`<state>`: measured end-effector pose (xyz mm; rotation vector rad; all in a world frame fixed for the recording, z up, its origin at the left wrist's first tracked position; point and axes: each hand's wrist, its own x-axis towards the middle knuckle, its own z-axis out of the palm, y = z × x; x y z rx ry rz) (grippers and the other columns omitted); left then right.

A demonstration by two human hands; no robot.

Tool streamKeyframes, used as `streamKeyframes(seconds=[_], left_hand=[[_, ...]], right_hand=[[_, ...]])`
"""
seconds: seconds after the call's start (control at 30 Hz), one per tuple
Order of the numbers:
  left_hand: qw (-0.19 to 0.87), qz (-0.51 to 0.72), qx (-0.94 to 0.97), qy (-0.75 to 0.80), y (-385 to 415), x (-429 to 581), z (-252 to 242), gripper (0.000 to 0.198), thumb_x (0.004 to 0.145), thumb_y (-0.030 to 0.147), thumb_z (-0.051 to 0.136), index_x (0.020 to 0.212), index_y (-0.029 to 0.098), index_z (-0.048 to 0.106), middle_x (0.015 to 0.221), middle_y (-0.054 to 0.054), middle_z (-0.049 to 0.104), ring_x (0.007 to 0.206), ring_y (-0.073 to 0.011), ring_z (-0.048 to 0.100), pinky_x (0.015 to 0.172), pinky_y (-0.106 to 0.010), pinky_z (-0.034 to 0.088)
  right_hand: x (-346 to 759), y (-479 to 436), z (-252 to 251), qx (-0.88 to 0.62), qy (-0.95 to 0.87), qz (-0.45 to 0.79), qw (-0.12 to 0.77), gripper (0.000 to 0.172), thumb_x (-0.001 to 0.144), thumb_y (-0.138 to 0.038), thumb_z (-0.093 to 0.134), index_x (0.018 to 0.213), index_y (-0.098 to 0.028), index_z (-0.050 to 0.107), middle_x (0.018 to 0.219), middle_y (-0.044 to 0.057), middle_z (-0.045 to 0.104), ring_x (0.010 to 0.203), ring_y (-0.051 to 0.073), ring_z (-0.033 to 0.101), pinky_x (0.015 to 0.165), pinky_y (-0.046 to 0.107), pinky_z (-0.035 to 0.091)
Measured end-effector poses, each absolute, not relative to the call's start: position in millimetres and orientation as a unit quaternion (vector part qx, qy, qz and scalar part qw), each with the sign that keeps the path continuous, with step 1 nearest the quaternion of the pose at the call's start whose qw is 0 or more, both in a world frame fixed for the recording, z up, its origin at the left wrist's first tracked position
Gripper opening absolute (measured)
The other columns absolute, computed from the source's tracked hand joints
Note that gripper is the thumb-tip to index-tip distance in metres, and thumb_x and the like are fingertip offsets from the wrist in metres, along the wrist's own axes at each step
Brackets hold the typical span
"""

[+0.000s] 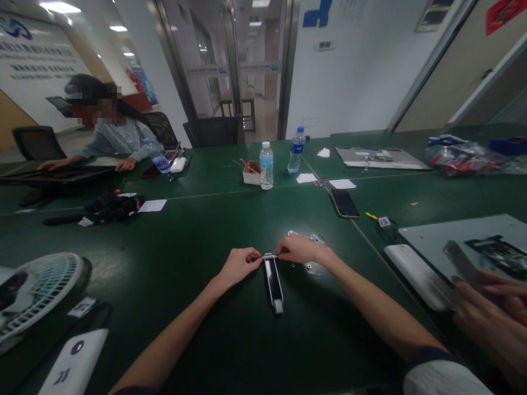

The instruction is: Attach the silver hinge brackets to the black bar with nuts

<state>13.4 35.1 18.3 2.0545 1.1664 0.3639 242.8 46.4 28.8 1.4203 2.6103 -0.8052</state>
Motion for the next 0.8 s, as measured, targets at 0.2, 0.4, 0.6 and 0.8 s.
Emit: streamKeyframes(seconds=[0.2,0.4,0.6,0.8], left_hand=[[0.344,0.137,0.804,0.466,33.7,16.4,14.0,0.021,0.085,0.027,0.056,0.095,0.013,0.069,0.086,-0.006,0.070,0.072,-0.0185,0.063,0.066,-0.028,0.049],[0.337,0.133,0.805,0.471,33.5,16.5,13.6,0.021,0.085,0.027,0.056,0.095,0.013,0.067,0.087,-0.006,0.069,0.071,-0.0178,0.062,0.063,-0.027,0.049],[0.339,0.134,0.806,0.467,33.6,16.1,14.5,0.023,0.085,0.030,0.058,0.098,0.014,0.067,0.090,-0.006,0.069,0.069,-0.0168,0.061,0.062,-0.026,0.049],[0.340,0.134,0.808,0.462,33.3,15.6,13.5,0.022,0.087,0.029,0.056,0.099,0.016,0.068,0.092,-0.005,0.068,0.075,-0.0178,0.062,0.067,-0.027,0.050]], right_hand=[[241.7,46.1,29.6,0.460,0.852,-0.247,0.032,0.017,0.084,-0.025,0.053,0.086,-0.017,0.068,0.075,0.002,0.067,0.066,0.013,0.059,0.062,0.021,0.038],[241.0,44.4,32.8,0.454,0.853,-0.254,0.032,0.017,0.085,-0.024,0.053,0.086,-0.016,0.068,0.076,0.002,0.067,0.066,0.012,0.060,0.061,0.021,0.038],[239.1,42.9,38.6,0.460,0.851,-0.250,0.040,0.016,0.085,-0.022,0.054,0.088,-0.016,0.068,0.076,0.003,0.068,0.067,0.013,0.060,0.061,0.021,0.039],[241.1,43.9,34.3,0.459,0.848,-0.261,0.038,0.018,0.086,-0.024,0.052,0.089,-0.017,0.068,0.078,0.002,0.067,0.068,0.013,0.060,0.066,0.022,0.040]])
